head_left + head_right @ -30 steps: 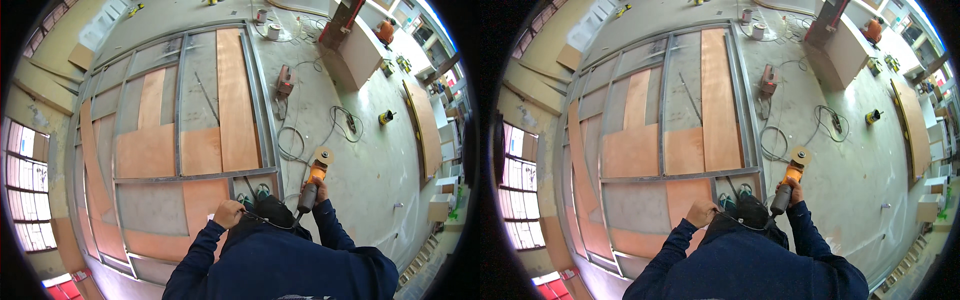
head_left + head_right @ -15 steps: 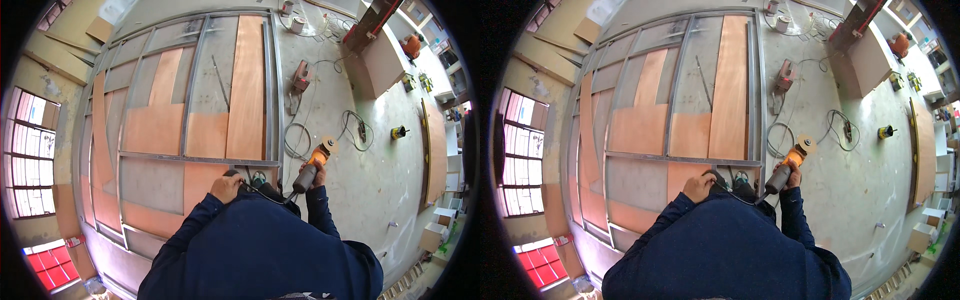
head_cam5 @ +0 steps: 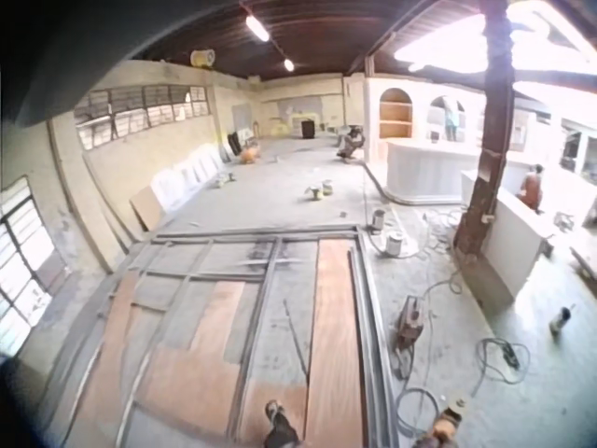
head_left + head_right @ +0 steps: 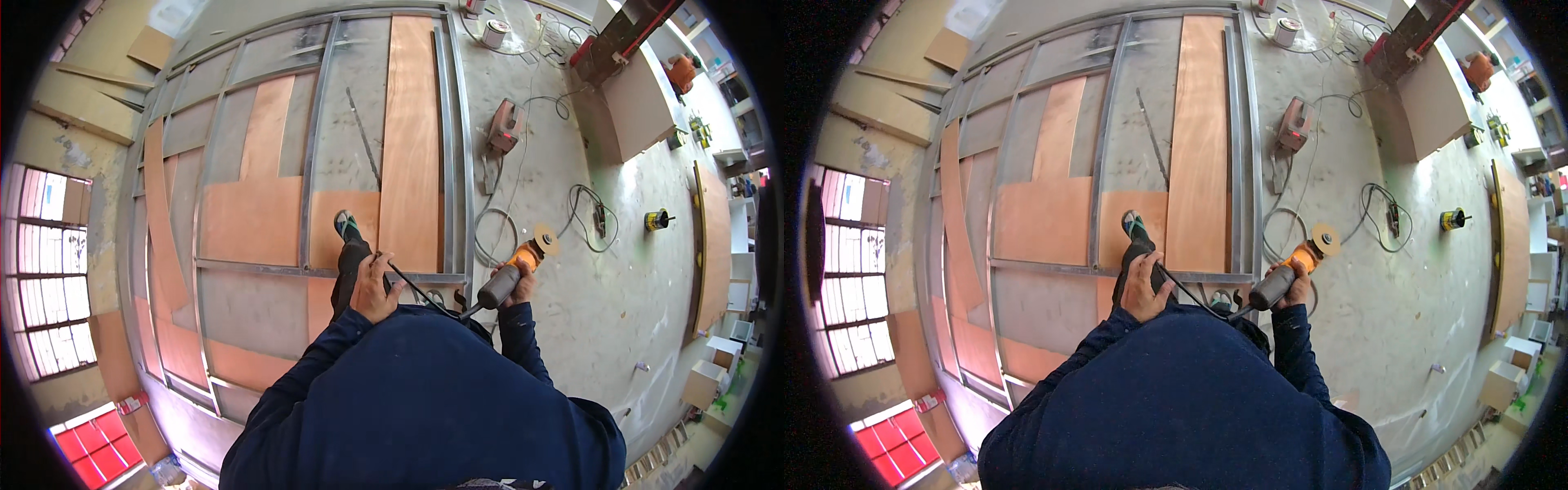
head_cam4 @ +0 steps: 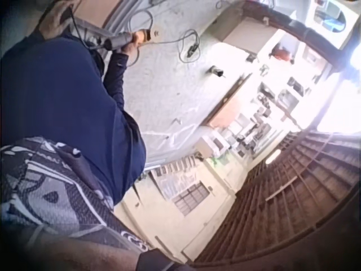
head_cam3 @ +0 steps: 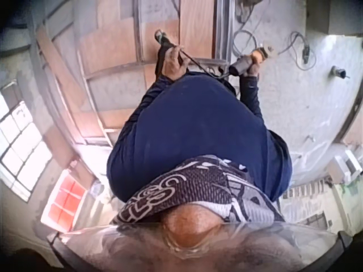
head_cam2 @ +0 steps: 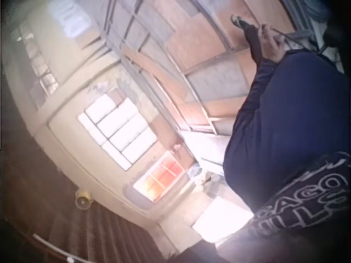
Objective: The person aligns a metal stud inside a frame by hand and then cuts the metal frame using an angle grinder.
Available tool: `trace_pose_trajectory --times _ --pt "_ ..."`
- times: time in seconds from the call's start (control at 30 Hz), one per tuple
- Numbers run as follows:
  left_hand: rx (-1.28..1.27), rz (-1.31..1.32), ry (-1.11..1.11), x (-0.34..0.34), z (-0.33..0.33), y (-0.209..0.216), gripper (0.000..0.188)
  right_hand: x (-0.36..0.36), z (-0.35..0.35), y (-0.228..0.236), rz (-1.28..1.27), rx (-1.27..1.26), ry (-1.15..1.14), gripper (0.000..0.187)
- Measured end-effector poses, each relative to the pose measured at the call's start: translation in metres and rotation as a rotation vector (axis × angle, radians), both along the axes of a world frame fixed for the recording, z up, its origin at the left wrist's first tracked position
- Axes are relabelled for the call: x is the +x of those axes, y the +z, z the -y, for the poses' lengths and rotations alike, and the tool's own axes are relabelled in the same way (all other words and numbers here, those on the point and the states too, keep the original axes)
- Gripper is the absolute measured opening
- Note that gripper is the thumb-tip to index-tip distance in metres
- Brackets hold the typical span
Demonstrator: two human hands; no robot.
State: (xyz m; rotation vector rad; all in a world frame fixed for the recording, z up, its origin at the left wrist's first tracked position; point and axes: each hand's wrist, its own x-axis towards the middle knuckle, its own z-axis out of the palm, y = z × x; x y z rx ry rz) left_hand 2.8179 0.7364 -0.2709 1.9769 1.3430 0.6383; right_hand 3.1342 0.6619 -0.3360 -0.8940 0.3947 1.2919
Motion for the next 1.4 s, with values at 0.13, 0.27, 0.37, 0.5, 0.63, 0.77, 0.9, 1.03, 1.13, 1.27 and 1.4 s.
trace_pose_trajectory --times 0.13,0.27,0.37,0.5,0.63,0.77,0.9,1.03,1.13,1.27,1.4 --pt "0.092 -0.007 -0.001 -0.027 -0.095 -0.026 0.056 -0.029 -0.074 -0.015 0.063 -0.079 -0.026 0.035" --pt "0.033 0.026 -0.067 -0.065 -0.199 -0.061 0.061 -0.071 -0.161 -0.025 0.064 -0.196 -0.042 0.033" --pt "-0.091 0.005 -0.222 -0.098 -0.280 -0.084 0.066 -0.098 -0.235 -0.037 0.046 -0.187 -0.158 0.026" --pt "-0.581 -0.259 -0.586 -0.180 -0.370 -0.135 0.062 -0.120 -0.339 -0.053 0.130 -0.206 -0.315 0.026" --pt "-0.610 -0.287 -0.092 -0.320 -0.402 -0.196 0.054 -0.141 -0.425 -0.037 0.408 -0.398 -0.487 0.031" --pt "-0.858 -0.337 0.230 -0.451 -0.344 -0.207 0.048 -0.104 -0.462 -0.056 0.655 -0.536 -0.631 0.044" --pt "-0.941 -1.115 -0.276 -0.515 -0.225 -0.180 0.041 -0.067 -0.486 -0.073 0.947 -0.591 -0.760 0.062" --pt "-1.151 -0.811 0.083 -0.492 -0.221 -0.179 0.038 -0.006 -0.492 -0.069 1.234 -0.505 -0.879 0.066" --pt "-1.135 -0.593 0.249 -0.473 -0.263 -0.206 0.035 0.004 -0.491 -0.058 1.343 -0.427 -0.814 0.068" --pt "-0.942 -0.330 0.505 -0.476 -0.403 -0.240 0.031 0.003 -0.477 -0.043 1.315 -0.282 -0.588 0.065" --pt "-0.686 0.360 0.797 -0.415 -0.572 -0.229 0.025 -0.017 -0.508 -0.046 1.319 -0.303 -0.328 0.054"
